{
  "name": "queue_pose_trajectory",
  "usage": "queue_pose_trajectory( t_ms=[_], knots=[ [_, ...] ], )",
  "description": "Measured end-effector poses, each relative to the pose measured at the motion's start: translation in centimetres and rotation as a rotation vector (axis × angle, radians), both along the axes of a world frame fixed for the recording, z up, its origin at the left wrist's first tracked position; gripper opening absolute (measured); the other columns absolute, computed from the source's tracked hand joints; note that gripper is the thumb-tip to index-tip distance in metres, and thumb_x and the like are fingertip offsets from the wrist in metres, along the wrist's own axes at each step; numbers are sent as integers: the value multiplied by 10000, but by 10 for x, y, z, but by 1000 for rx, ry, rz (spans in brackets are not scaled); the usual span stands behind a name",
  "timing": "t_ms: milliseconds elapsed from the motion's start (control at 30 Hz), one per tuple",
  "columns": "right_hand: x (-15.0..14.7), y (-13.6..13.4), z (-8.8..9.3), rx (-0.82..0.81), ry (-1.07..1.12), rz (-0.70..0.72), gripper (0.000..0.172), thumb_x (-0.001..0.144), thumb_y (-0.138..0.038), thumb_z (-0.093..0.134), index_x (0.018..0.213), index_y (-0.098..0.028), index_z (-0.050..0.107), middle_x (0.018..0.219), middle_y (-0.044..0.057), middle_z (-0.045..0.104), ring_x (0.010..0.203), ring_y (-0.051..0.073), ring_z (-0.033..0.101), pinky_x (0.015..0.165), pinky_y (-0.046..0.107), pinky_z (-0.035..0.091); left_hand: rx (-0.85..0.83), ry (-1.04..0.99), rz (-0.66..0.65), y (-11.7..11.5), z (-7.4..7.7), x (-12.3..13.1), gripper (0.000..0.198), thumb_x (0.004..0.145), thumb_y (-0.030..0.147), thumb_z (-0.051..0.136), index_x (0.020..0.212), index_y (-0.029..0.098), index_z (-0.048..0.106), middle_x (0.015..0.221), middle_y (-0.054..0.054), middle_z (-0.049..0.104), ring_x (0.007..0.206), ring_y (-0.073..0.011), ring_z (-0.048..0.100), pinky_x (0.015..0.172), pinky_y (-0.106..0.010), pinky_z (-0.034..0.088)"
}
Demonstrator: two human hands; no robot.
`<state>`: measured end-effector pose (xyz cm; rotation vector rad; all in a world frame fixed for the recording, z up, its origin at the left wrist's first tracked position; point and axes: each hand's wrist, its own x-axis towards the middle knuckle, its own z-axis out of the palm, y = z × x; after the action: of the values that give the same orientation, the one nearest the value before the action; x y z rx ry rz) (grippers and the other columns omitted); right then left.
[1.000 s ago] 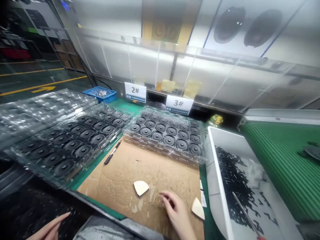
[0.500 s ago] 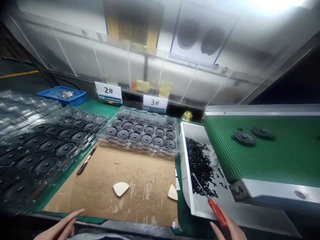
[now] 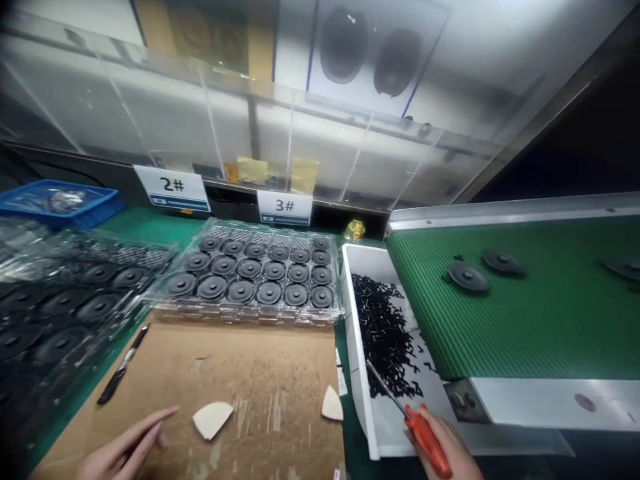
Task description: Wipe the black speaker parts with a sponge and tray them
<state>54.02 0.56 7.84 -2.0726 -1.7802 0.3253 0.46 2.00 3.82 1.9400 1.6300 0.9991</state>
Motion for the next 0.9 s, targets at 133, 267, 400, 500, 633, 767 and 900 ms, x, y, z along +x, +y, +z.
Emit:
queue_pose_trajectory(
  t_ms=[133,267,400,500,633,767,900],
  knots=[
    [-49,16,51,81,72,-42,387,803,-496,533,1055,-213,612,1099,28,624,992,193,610,812,196,514,167,55,-299,102,50,76,255,872,206,454,1104,221,558,1033,1,667,964,-84,614,863,-136,451],
    [-89,53,81,-75,2,-106,390,788,-553,517,1005,-249,630,958,11,666,855,192,644,676,207,514,153,77,-472,194,58,162,273,891,212,423,1108,206,588,1238,-39,562,1178,-152,477,1019,-338,371],
    [-110,84,93,-331,-60,-111,336,839,-510,443,1001,-273,616,802,3,670,724,199,638,602,245,456,89,97,-425,248,47,218,215,868,264,503,1017,163,621,1197,-82,570,1196,-229,446,1011,-499,322],
    [-120,100,98,-415,-78,-117,291,866,-468,400,975,-285,598,727,-8,653,702,201,626,606,251,415,24,118,-381,262,41,233,216,826,307,570,971,160,633,1202,-85,561,1225,-256,405,1026,-540,264],
    [-122,115,97,-482,-128,-119,290,863,-469,385,972,-295,590,736,-3,653,727,230,621,577,258,373,-38,132,-363,265,40,236,176,811,304,589,892,160,649,1204,-73,562,1240,-250,382,1042,-532,228],
    [-117,124,90,-571,-139,-147,308,850,-499,378,989,-317,583,780,-3,662,781,253,623,593,274,377,-70,130,-354,265,42,236,155,813,291,587,875,165,653,1172,-66,581,1234,-240,388,1043,-519,227],
    [-113,126,86,-596,-130,-146,318,848,-508,377,1020,-338,584,828,-10,672,835,254,625,610,276,390,-76,119,-353,264,41,236,150,814,281,585,876,160,651,1164,-64,584,1237,-238,384,1045,-519,223]
  ],
)
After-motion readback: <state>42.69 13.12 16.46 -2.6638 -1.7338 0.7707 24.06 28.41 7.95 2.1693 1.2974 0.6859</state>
